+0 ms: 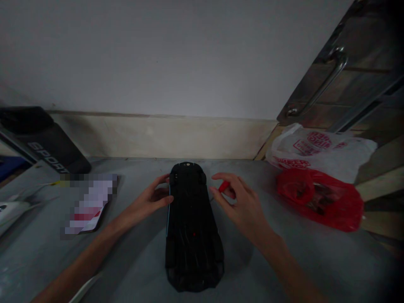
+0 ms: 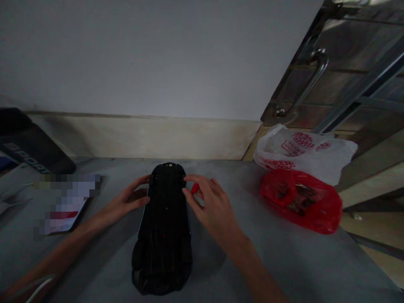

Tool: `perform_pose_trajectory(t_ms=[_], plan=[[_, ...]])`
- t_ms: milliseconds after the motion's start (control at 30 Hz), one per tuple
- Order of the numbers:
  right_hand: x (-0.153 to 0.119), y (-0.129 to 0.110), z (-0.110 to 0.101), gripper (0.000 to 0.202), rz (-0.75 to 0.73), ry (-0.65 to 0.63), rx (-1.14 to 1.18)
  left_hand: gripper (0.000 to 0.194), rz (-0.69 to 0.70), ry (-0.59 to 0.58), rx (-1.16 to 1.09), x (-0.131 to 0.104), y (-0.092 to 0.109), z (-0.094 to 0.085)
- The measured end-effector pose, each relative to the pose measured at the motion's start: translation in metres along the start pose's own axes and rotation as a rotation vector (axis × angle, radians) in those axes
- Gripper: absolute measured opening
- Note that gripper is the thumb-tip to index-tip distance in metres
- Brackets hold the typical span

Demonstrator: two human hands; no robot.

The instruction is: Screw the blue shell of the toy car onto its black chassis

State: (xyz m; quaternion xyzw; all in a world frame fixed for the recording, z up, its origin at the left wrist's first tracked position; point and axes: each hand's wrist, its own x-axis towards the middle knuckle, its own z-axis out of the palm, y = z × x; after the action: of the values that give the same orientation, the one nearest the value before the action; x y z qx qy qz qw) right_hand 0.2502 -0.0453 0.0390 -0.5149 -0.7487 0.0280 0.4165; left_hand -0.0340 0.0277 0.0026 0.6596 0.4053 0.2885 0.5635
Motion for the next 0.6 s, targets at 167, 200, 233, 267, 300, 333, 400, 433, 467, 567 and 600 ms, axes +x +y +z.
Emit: perform_pose_trajectory(t_ms=[167,200,233,267,300,333,400,433,467,567,600], plan=[[-0.0016,-0.0003,0.0007,0.036,-0.033,-0.045,0.024,0.076,-0.013,-0.009,-0.005,0.0005,-0.0007,0.0005],[-0.0018,0.0,0.0012,0.036,-0.025,-0.034,0.012,0.076,-0.013,-0.005,-0.012,0.0002,-0.0004,0.0008],[-0.002,0.0002,0.0019,0.034,-0.011,-0.013,-0.001,0.075,-0.012,0.0,-0.017,-0.0001,-0.0002,0.0012],[-0.0021,0.0003,0.0027,0.032,0.005,0.008,-0.01,0.075,-0.011,0.005,-0.018,-0.0003,-0.0001,0.0015],[-0.0021,0.0002,0.0034,0.029,0.019,0.025,-0.013,0.074,-0.01,0.01,-0.017,-0.0004,-0.0002,0.0017],[-0.002,-0.0001,0.0038,0.027,0.026,0.03,-0.007,0.073,-0.01,0.015,-0.014,-0.0004,-0.0005,0.0017],[-0.0015,-0.0012,0.0038,0.029,0.008,0.011,0.02,0.073,-0.004,0.016,-0.011,0.0001,-0.0015,0.0016],[-0.0012,-0.0017,0.0034,0.033,-0.01,-0.004,0.031,0.073,0.002,0.016,-0.009,0.0003,-0.002,0.0014],[-0.0008,-0.002,0.0029,0.037,-0.027,-0.02,0.034,0.073,0.008,0.016,-0.008,0.0006,-0.0025,0.0012],[-0.0001,-0.002,0.0018,0.035,-0.026,-0.011,0.011,0.071,0.021,0.009,-0.01,0.0004,-0.0024,0.0013],[0.0,-0.0016,0.0018,0.03,-0.008,0.005,0.006,0.071,0.021,0.006,-0.011,0.0001,-0.0019,0.0014]])
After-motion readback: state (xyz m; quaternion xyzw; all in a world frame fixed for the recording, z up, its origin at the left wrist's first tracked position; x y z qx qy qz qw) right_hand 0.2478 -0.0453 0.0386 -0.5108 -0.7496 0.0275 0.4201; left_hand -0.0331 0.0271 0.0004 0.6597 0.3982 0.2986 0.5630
